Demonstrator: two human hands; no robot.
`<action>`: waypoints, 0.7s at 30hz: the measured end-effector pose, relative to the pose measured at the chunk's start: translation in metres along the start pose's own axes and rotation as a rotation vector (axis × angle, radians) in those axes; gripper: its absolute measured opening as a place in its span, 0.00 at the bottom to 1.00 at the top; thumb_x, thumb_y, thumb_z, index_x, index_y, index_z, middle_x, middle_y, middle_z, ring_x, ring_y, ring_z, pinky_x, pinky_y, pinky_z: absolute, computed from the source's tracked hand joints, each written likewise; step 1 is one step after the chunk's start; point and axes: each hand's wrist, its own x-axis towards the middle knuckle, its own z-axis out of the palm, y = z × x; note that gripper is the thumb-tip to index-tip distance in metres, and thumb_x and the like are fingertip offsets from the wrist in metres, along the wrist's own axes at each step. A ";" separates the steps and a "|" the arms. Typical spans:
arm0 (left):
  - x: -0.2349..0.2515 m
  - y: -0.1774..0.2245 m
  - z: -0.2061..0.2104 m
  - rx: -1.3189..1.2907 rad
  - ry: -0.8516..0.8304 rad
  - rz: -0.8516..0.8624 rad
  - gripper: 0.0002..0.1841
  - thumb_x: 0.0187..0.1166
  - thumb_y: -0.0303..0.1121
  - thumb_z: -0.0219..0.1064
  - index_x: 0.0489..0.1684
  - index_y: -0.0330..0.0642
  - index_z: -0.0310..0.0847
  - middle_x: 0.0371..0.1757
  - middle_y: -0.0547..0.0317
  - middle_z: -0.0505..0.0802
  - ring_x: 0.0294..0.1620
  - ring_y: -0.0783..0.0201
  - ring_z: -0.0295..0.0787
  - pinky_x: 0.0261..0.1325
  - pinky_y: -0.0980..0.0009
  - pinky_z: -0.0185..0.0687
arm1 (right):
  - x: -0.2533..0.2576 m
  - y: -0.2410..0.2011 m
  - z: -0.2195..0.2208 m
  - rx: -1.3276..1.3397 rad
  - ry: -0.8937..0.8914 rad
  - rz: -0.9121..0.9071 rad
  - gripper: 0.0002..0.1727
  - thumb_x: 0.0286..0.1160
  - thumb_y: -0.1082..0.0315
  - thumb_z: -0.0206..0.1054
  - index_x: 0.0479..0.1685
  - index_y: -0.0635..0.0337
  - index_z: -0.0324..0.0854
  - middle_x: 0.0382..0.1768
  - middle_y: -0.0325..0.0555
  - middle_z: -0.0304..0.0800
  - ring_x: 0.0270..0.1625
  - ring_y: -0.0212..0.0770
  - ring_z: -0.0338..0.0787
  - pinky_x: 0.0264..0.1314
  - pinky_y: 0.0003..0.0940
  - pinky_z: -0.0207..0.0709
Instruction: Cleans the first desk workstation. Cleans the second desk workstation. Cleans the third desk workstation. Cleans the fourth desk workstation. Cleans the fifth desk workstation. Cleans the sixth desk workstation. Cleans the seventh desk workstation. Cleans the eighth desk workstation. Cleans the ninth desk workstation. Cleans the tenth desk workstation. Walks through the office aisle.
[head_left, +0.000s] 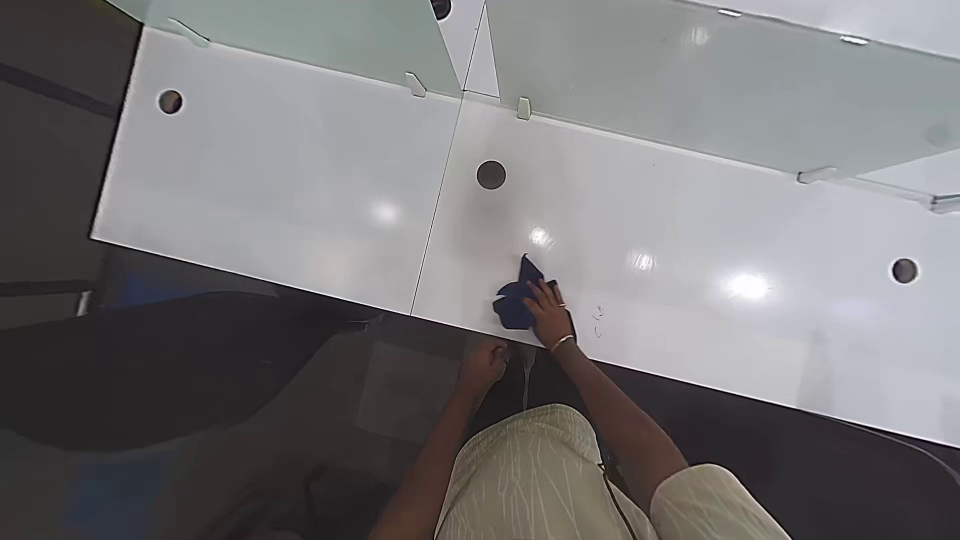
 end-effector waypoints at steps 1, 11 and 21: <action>-0.005 -0.002 0.001 -0.009 -0.007 0.000 0.18 0.90 0.36 0.54 0.66 0.39 0.84 0.63 0.46 0.90 0.62 0.54 0.89 0.70 0.56 0.82 | -0.015 0.014 -0.013 -0.013 -0.005 0.065 0.27 0.71 0.81 0.59 0.66 0.46 0.88 0.83 0.46 0.76 0.91 0.60 0.63 0.92 0.68 0.48; 0.014 0.003 -0.001 0.195 -0.029 0.191 0.18 0.89 0.36 0.52 0.65 0.41 0.84 0.60 0.46 0.90 0.64 0.52 0.87 0.72 0.56 0.79 | -0.122 0.006 -0.003 -0.109 0.246 0.474 0.26 0.66 0.76 0.66 0.68 0.58 0.86 0.82 0.64 0.72 0.89 0.71 0.62 0.90 0.73 0.47; 0.055 0.038 -0.009 0.424 0.096 0.281 0.18 0.86 0.35 0.53 0.63 0.45 0.87 0.63 0.44 0.89 0.67 0.43 0.84 0.69 0.48 0.78 | -0.062 0.117 -0.087 -0.187 0.285 0.806 0.29 0.77 0.65 0.64 0.81 0.54 0.75 0.87 0.63 0.64 0.93 0.64 0.55 0.94 0.64 0.41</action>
